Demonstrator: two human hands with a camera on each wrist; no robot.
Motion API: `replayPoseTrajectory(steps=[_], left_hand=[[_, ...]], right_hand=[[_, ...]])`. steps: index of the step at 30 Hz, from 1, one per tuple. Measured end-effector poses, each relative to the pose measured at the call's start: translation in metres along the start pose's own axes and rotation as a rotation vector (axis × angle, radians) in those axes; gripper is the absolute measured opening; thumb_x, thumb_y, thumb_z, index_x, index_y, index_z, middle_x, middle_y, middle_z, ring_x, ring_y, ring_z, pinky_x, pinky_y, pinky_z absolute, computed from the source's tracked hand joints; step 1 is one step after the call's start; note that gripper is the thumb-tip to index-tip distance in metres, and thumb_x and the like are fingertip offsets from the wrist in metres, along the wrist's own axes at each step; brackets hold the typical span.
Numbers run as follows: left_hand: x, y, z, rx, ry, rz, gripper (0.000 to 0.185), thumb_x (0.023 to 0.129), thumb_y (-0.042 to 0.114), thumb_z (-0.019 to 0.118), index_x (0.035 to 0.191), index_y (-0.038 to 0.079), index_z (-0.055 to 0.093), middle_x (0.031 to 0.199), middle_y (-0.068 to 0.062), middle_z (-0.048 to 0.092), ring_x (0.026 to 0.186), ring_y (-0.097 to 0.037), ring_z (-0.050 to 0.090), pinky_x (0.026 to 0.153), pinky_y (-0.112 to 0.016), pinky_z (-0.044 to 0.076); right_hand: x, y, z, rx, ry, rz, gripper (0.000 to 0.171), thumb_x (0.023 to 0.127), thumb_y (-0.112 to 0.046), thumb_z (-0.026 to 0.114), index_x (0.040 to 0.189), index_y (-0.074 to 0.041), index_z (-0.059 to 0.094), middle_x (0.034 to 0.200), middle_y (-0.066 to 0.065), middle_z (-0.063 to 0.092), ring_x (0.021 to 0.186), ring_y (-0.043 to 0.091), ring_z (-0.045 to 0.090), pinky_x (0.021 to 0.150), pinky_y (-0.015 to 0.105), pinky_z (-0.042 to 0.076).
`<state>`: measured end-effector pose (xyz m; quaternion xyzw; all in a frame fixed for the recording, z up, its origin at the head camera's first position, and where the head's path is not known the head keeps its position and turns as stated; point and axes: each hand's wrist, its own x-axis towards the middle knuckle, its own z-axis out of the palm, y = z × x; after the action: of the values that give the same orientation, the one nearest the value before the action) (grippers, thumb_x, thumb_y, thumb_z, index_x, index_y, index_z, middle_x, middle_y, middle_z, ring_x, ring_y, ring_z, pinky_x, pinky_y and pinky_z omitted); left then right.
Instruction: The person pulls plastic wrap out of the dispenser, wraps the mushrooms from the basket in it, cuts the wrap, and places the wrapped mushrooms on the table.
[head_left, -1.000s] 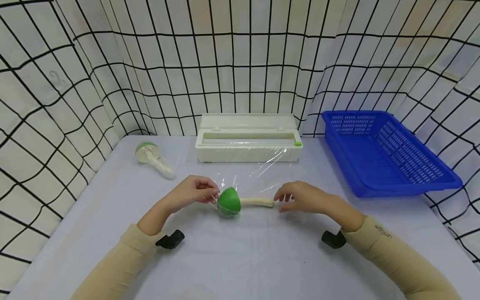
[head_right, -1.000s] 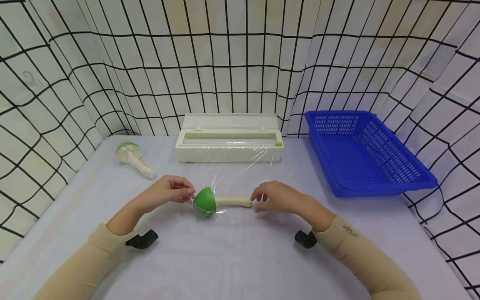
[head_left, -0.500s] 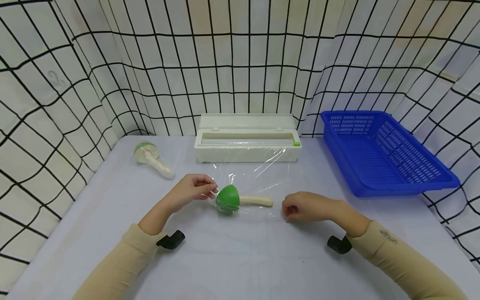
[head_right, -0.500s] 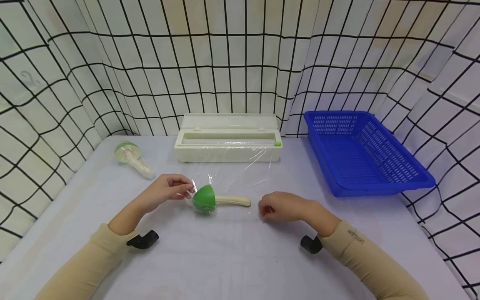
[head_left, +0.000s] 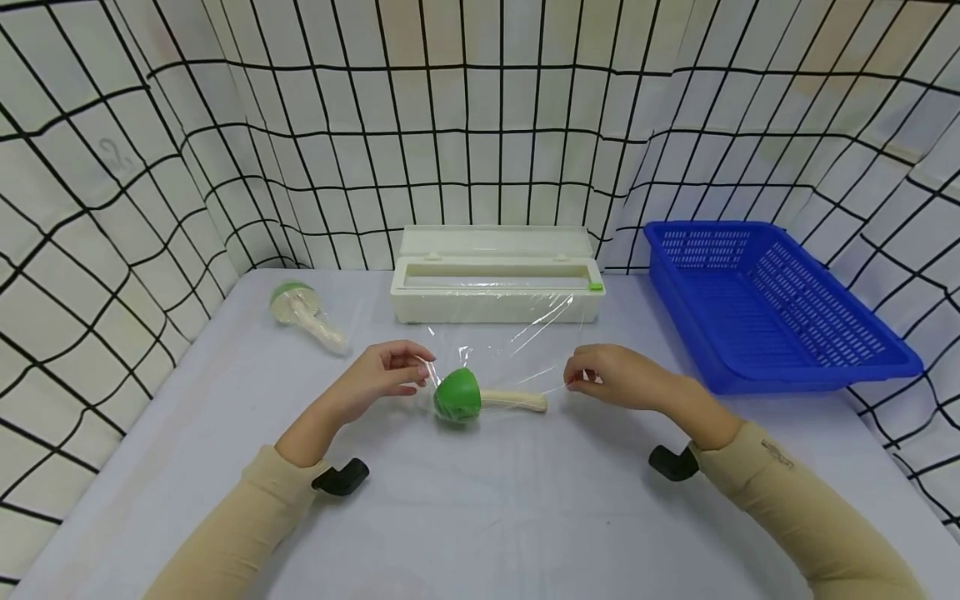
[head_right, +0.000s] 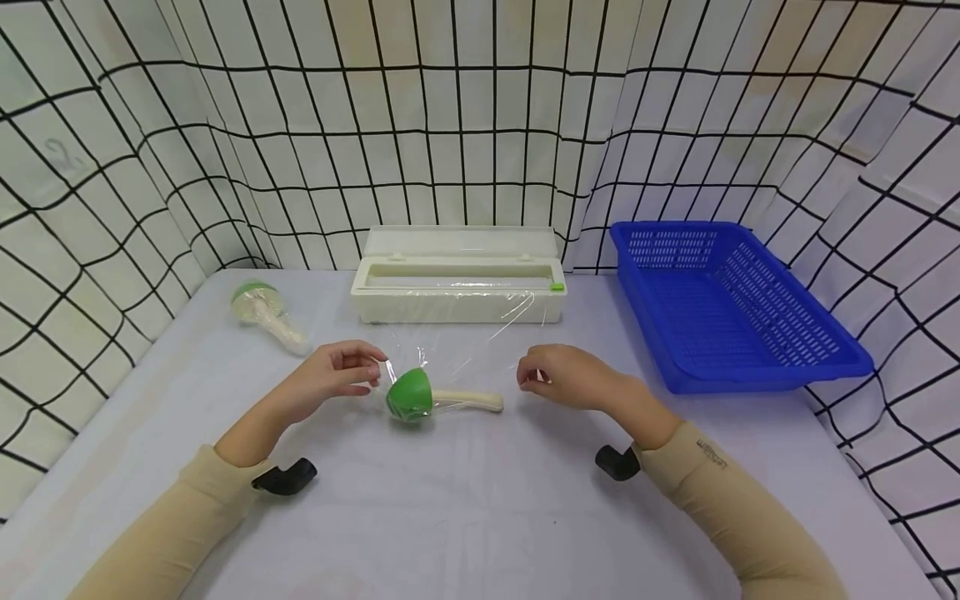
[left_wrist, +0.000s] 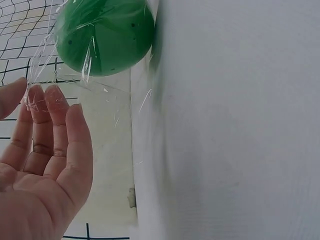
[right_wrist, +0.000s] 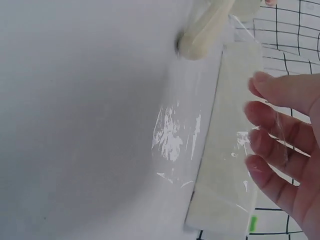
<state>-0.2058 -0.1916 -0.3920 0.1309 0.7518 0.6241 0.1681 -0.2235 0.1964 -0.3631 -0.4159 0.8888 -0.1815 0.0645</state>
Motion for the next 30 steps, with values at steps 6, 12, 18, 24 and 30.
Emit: replayPoseTrajectory(steps=[6, 12, 18, 24, 30], left_hand=[[0.002, -0.003, -0.002, -0.016, 0.016, 0.000, 0.042, 0.098, 0.001, 0.064, 0.132, -0.019, 0.050, 0.096, -0.001, 0.066, 0.093, -0.012, 0.064, 0.089, -0.037, 0.058], [0.006, -0.007, -0.003, -0.009, 0.073, -0.016, 0.041, 0.098, 0.004, 0.066, 0.131, -0.017, 0.052, 0.100, 0.000, 0.064, 0.097, -0.019, 0.062, 0.091, -0.038, 0.057], [0.007, -0.010, -0.004, 0.002, 0.120, 0.017, 0.031, 0.098, -0.002, 0.063, 0.125, -0.016, 0.055, 0.107, -0.007, 0.061, 0.093, -0.016, 0.060, 0.085, -0.030, 0.057], [0.008, -0.010, -0.001, 0.162, 0.128, 0.123, 0.024, 0.099, -0.010, 0.051, 0.114, -0.008, 0.070, 0.119, -0.013, 0.061, 0.101, -0.028, 0.054, 0.078, -0.028, 0.051], [0.007, -0.007, 0.005, 0.285, 0.123, 0.159, 0.031, 0.101, -0.007, 0.050, 0.118, 0.000, 0.075, 0.121, -0.015, 0.060, 0.107, -0.032, 0.051, 0.081, -0.033, 0.047]], right_hand=[[0.014, 0.009, 0.004, -0.022, 0.107, 0.028, 0.003, 0.096, -0.005, 0.072, 0.096, -0.005, 0.075, 0.090, -0.004, 0.064, 0.082, 0.013, 0.058, 0.074, 0.033, 0.054], [0.028, 0.019, 0.014, -0.022, 0.137, 0.054, 0.005, 0.096, -0.004, 0.071, 0.097, -0.004, 0.075, 0.089, -0.002, 0.066, 0.082, 0.015, 0.060, 0.074, 0.033, 0.053], [0.035, 0.024, 0.020, -0.007, 0.109, 0.104, 0.005, 0.095, -0.004, 0.072, 0.096, -0.005, 0.076, 0.087, -0.002, 0.066, 0.080, 0.013, 0.059, 0.073, 0.032, 0.053], [0.037, 0.025, 0.023, -0.001, 0.091, 0.180, 0.006, 0.096, -0.004, 0.071, 0.099, -0.005, 0.076, 0.088, 0.000, 0.069, 0.083, 0.016, 0.062, 0.078, 0.036, 0.055], [0.038, 0.025, 0.026, 0.007, 0.086, 0.228, 0.011, 0.096, -0.004, 0.071, 0.105, -0.006, 0.076, 0.087, 0.001, 0.067, 0.081, 0.017, 0.061, 0.076, 0.038, 0.054]])
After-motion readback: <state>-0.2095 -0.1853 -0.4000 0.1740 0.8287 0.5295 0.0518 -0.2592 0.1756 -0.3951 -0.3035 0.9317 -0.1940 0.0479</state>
